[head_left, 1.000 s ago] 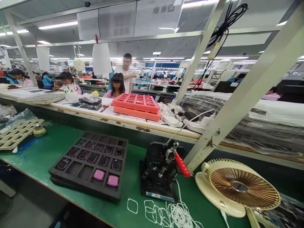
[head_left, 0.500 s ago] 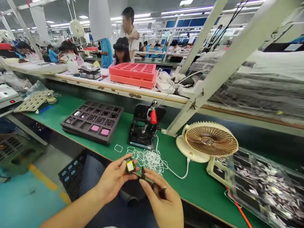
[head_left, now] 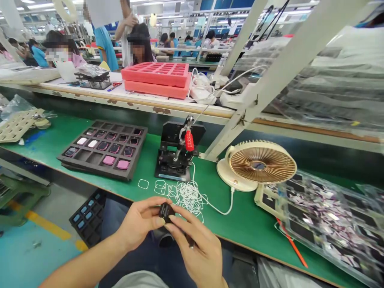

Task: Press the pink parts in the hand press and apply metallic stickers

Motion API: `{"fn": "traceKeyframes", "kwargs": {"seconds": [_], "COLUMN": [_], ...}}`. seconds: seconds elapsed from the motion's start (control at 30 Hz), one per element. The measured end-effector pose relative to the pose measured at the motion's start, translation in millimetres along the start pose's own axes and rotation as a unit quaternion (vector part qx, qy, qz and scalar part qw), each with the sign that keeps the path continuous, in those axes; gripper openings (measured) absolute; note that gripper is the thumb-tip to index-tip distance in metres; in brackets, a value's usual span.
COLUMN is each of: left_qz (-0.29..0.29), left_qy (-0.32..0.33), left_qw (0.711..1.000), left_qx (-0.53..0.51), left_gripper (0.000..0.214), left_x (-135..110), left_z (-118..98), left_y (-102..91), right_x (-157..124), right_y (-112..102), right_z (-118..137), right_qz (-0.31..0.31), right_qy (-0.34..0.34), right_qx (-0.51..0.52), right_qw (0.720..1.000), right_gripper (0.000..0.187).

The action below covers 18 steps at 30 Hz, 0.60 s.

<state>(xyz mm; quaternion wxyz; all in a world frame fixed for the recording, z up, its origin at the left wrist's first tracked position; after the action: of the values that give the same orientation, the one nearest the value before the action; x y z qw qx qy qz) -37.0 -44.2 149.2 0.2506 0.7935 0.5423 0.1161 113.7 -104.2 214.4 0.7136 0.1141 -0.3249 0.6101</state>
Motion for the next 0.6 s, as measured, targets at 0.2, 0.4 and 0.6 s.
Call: {"fn": "traceKeyframes", "kwargs": {"seconds": [0.2, 0.4, 0.6], "left_qz": [0.036, 0.029, 0.011], "left_qy": [0.018, 0.045, 0.059], "left_qw": [0.999, 0.998, 0.998], "left_qx": [0.003, -0.013, 0.005], "left_gripper": [0.041, 0.044, 0.045], "left_x": [6.1, 11.6, 11.7], "left_z": [-3.9, -9.1, -9.7], "left_y": [-5.6, -22.0, -31.8], "right_x": [5.8, 8.2, 3.2], "right_y": [11.4, 28.9, 38.6], "right_z": [0.9, 3.3, -2.0], "right_qz": [0.020, 0.050, 0.085], "right_qy": [-0.016, -0.075, -0.070], "right_qx": [-0.044, -0.086, -0.102], "right_qw": [0.999, 0.992, 0.989], "right_gripper": [0.027, 0.044, 0.061]}}
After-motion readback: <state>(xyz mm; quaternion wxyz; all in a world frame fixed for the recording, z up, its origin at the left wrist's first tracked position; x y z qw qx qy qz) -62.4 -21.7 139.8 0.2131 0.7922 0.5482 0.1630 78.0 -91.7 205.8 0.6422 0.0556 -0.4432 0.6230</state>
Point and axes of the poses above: each hand's wrist, its own x-axis towards the middle knuckle, its own y-axis out of the palm, z = x × y, the point moved 9 cm from there along x, towards the middle knuckle, and after that the axes turned 6 degrees about x, right-handed, at the moved point
